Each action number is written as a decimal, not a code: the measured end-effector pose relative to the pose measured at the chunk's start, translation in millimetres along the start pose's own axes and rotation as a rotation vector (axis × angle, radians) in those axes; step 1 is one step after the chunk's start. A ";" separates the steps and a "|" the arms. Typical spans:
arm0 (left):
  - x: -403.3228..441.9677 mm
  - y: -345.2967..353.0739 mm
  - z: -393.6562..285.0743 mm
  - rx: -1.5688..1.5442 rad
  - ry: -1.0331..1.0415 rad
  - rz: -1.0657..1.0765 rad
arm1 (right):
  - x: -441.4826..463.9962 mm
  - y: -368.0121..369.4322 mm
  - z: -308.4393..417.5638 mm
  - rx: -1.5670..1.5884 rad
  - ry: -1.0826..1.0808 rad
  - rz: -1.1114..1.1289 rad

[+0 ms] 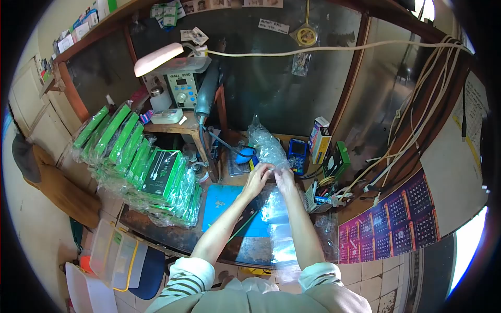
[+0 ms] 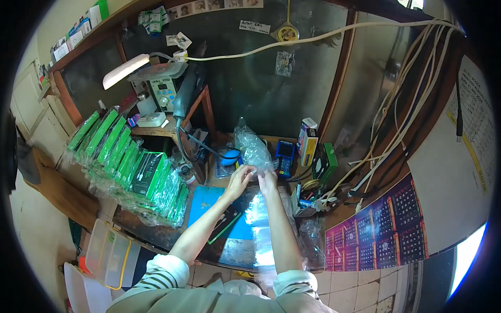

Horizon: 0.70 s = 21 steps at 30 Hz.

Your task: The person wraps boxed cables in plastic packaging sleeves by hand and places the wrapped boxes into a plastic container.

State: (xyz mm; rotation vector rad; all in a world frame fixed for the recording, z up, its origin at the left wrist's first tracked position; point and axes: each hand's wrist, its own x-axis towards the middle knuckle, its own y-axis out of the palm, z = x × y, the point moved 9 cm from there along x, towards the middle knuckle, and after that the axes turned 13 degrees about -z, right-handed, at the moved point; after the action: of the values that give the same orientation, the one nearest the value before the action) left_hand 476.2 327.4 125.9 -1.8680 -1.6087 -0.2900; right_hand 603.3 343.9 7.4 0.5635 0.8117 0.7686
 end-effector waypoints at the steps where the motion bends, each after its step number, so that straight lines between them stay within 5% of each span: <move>1: -0.8 0.0 -3.4 -0.014 0.073 -0.024 | -1.5 2.2 -0.9 -0.001 0.001 -0.002; 5: -3.0 8.4 13.4 -0.240 -0.162 -0.067 | -10.9 23.9 20.4 -0.193 -0.296 0.190; 7: 1.5 12.0 13.6 -0.239 -0.112 -0.091 | -43.2 43.5 37.3 -1.380 -1.513 0.039; 9: 3.3 20.6 22.1 -0.342 -0.180 -0.064 | -55.4 42.9 37.0 -1.480 -1.486 0.073; 11: 3.5 23.1 24.6 -0.319 -0.127 -0.076 | -60.1 41.9 45.0 -1.684 -1.200 0.060; 13: -1.4 37.4 51.1 -0.416 -0.273 -0.039 | -61.5 40.7 48.8 -1.534 -1.250 0.040; 15: -2.0 34.8 51.4 -0.327 -0.272 -0.068 | -51.6 25.6 47.9 -1.047 -0.984 0.045; 17: -0.7 30.4 46.9 -0.319 -0.248 -0.099 | -44.6 26.2 41.0 -1.044 -0.904 0.080; 19: 1.2 24.8 38.3 -0.223 -0.167 -0.096 | -40.7 26.0 30.2 -0.447 -0.496 0.205; 21: 2.0 29.3 40.4 -0.123 -0.109 -0.050 | -7.7 13.2 13.3 -0.501 -0.458 0.292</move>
State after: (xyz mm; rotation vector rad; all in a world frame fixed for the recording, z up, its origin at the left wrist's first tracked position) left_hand 494.6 352.0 86.5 -1.9680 -1.7477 -0.3198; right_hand 605.4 343.8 27.5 0.3836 0.0995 1.0205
